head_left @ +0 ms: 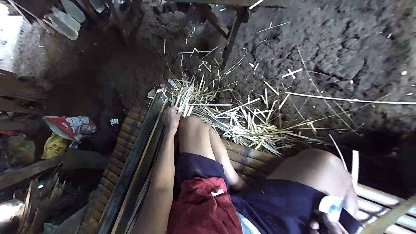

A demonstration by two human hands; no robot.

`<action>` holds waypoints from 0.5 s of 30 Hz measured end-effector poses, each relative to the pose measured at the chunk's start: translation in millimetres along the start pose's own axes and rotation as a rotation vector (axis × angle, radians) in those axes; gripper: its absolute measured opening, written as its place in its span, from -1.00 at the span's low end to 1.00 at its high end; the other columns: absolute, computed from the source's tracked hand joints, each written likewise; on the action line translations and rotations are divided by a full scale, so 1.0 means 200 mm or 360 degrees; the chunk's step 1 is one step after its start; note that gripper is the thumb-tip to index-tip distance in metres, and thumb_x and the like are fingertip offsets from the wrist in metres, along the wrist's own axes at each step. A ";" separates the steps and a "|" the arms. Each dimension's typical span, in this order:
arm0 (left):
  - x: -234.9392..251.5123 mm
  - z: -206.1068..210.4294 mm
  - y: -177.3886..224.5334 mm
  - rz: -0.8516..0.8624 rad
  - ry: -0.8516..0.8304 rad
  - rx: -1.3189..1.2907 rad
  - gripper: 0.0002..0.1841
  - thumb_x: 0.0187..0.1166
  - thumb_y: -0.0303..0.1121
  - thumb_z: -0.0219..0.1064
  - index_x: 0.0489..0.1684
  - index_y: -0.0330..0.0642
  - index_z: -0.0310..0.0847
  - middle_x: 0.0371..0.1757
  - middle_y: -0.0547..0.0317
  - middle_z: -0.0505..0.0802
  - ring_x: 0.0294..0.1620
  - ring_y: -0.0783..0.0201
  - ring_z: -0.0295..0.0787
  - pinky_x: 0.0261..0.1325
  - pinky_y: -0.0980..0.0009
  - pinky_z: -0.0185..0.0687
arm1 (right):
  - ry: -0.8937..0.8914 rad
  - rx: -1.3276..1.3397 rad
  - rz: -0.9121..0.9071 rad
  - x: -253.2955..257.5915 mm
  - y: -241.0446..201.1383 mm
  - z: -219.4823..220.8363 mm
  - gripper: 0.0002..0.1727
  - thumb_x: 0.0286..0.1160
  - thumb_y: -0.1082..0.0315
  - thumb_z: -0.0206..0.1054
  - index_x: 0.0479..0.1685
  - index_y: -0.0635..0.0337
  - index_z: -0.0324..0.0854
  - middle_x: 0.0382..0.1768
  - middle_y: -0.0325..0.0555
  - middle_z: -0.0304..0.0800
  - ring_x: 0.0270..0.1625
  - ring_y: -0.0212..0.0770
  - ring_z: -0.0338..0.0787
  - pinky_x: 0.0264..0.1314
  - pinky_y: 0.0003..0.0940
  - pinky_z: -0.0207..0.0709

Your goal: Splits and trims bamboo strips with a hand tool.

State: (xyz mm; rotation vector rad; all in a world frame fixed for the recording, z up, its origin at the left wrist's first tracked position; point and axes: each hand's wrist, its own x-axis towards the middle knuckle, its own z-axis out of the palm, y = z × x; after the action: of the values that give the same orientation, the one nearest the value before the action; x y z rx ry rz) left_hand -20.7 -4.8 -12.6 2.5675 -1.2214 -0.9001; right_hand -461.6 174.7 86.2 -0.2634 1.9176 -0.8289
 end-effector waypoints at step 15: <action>-0.11 -0.42 0.34 0.0269 -0.0203 -0.0848 -0.55 0.93 -0.26 -0.10 0.68 -0.25 0.32 -0.23 0.18 0.73 -0.72 0.54 0.31 -0.65 0.61 0.29 | -0.0322 0.0200 -0.0219 0.03 0.12 -0.12 -0.67 0.86 0.39 -0.12 -0.13 0.19 0.59 -0.71 -0.39 0.68 -0.78 -0.51 0.58 -0.74 -0.62 0.53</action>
State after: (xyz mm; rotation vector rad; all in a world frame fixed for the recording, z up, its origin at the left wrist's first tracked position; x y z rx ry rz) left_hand -28.0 -42.4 90.9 1.9877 -1.0325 -1.1760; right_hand -481.3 201.0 72.6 -0.3909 1.6661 -0.9717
